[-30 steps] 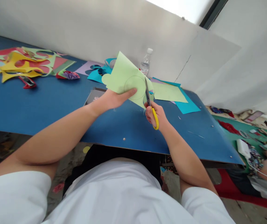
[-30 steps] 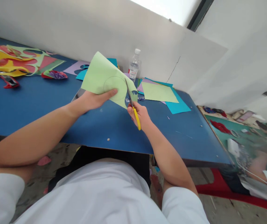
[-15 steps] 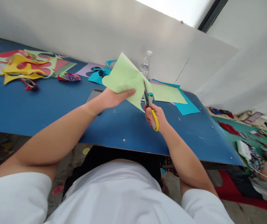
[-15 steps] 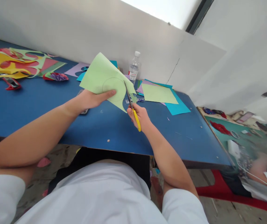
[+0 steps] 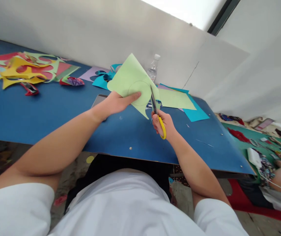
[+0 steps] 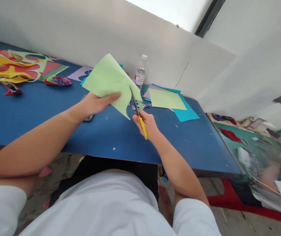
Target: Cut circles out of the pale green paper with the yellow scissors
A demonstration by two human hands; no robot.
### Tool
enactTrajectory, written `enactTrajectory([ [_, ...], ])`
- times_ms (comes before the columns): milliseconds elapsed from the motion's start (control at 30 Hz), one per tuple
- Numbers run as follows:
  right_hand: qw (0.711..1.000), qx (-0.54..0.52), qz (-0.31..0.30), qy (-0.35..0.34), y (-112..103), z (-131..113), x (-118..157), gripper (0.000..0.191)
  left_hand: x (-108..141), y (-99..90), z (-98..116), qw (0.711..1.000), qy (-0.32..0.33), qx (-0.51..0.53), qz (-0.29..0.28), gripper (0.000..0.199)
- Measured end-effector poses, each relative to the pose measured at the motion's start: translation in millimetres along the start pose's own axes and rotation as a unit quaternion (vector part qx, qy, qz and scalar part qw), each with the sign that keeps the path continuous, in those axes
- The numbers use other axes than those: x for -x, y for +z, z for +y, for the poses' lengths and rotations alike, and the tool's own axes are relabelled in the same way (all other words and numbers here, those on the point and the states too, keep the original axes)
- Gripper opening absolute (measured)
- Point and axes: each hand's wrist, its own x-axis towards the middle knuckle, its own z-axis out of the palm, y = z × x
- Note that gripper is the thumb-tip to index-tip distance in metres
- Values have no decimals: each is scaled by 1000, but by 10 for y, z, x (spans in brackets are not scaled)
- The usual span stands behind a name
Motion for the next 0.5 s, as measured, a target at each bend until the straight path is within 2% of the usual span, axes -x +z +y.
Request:
enactTrajectory([
  [200, 1000, 5, -7, 25, 40, -22, -15, 73, -26, 23, -1, 999, 45, 29, -1, 66],
  [367, 999, 37, 3, 3, 76, -50, -68, 70, -18, 46, 53, 998, 44, 34, 36, 57],
  [500, 999, 49, -3, -3, 111, -27, -67, 68, -26, 28, 54, 998, 39, 30, 27, 50],
])
